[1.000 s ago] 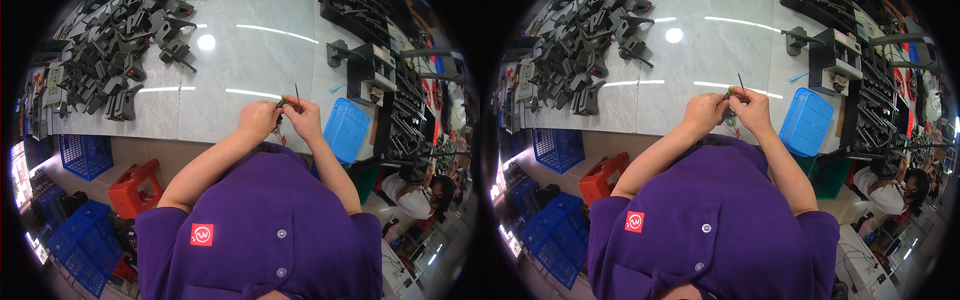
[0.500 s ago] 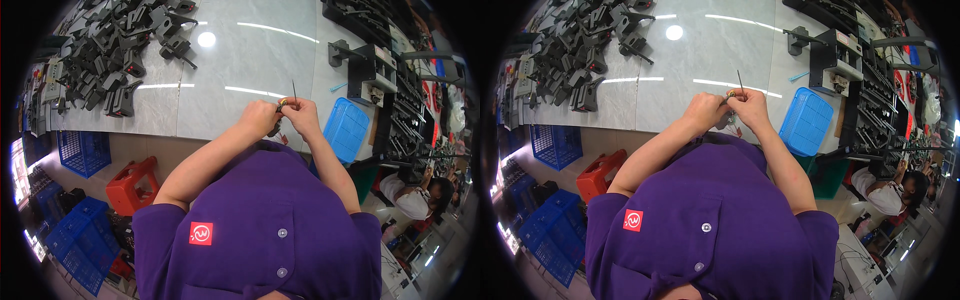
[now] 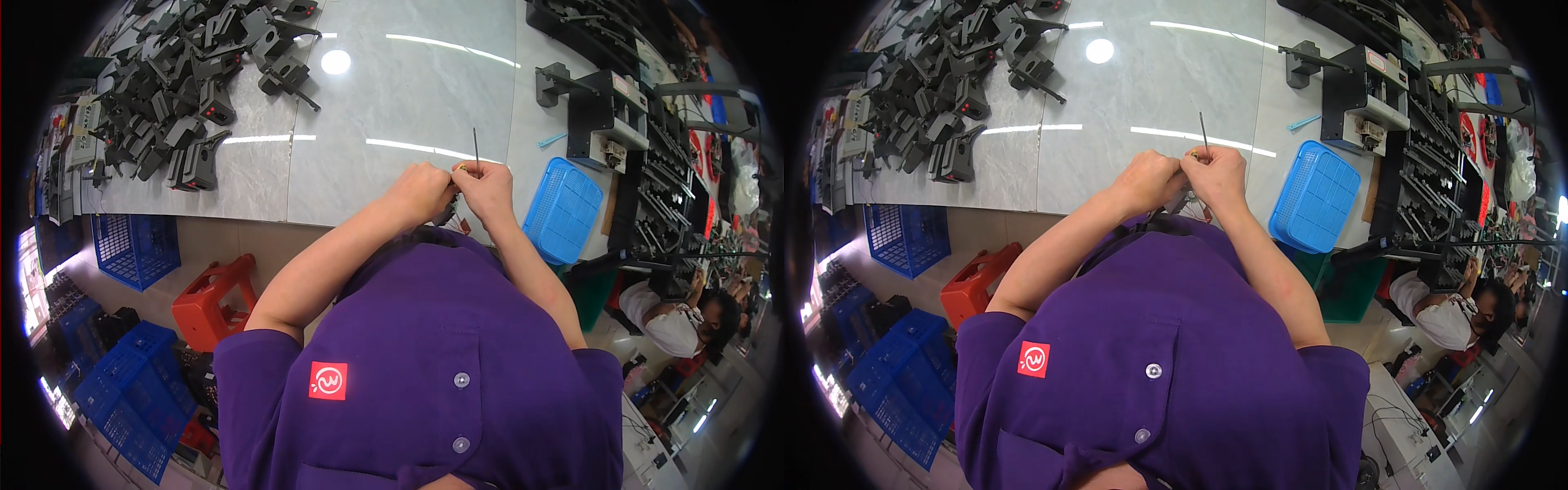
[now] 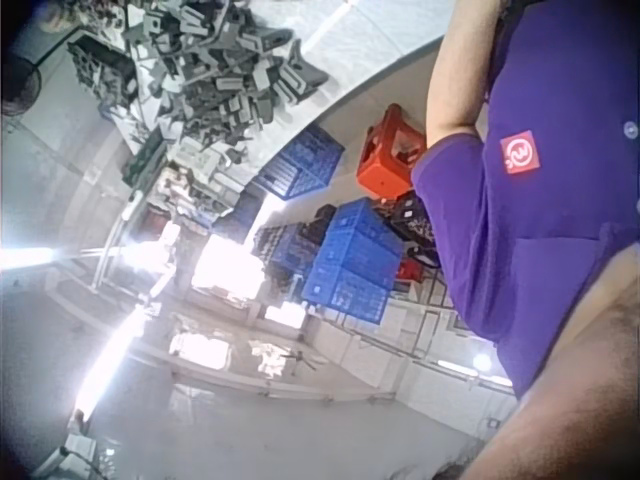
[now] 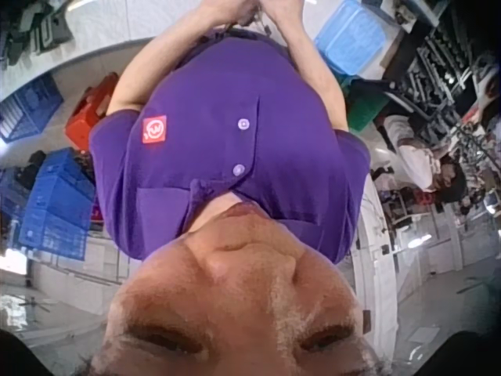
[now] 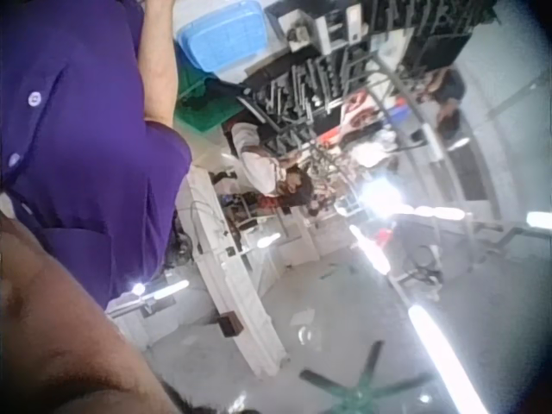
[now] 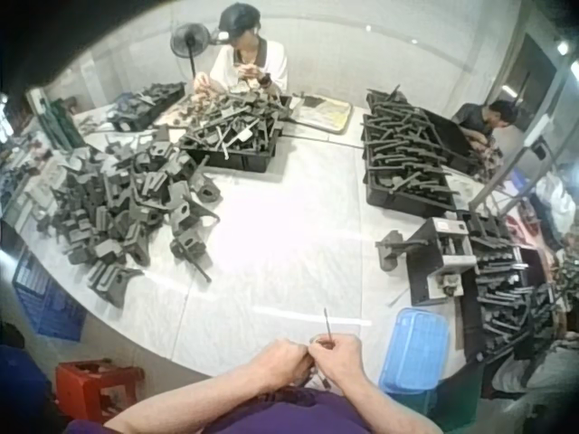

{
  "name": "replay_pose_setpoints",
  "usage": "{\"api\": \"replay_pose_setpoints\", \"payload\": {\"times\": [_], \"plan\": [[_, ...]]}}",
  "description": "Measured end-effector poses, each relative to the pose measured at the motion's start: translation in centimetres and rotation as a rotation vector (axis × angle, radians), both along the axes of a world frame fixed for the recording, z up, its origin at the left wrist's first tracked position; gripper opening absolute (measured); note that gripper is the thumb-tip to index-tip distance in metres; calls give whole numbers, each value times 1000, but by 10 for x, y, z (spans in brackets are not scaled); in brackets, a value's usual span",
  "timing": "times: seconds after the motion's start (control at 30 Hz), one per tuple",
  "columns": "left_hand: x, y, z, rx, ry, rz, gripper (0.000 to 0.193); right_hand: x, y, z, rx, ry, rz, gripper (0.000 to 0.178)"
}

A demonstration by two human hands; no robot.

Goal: Assembling electronic wiring and LED components into plastic toy housings and testing the functionality with a power supply.

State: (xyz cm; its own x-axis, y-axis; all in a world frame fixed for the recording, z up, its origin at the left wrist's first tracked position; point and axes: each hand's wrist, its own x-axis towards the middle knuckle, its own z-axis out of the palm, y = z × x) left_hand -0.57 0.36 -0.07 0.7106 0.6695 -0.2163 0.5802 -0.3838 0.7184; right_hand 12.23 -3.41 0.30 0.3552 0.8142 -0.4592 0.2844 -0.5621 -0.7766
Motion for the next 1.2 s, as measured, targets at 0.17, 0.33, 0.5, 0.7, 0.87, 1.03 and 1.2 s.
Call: {"api": "replay_pose_setpoints", "payload": {"times": [0.17, 0.33, 0.5, 0.7, 0.87, 1.03, 1.2], "plan": [[-3, 4, 3, -97, 1, 20, 24, -1, 0, 0, -11, -10, -3, 15], [-5, 10, -4, -139, -56, 69, 27, 15, 0, -16, 39, 230, -42, 17], [-5, 33, -13, -364, -132, 134, 28, 27, 15, 2, 52, 425, 31, 31], [-32, 59, -18, -1093, -670, 446, 39, 44, 29, 5, 139, 462, -184, 28], [-46, 34, -34, -1179, -1189, 524, 40, 46, 25, -23, 157, 856, -446, 21], [-26, 29, -7, -987, -1044, 606, 37, 25, 10, -7, 119, 853, -403, 21], [-21, 26, 8, -819, -689, 608, 31, 22, 20, 17, 462, 150, -38, 27]]}}
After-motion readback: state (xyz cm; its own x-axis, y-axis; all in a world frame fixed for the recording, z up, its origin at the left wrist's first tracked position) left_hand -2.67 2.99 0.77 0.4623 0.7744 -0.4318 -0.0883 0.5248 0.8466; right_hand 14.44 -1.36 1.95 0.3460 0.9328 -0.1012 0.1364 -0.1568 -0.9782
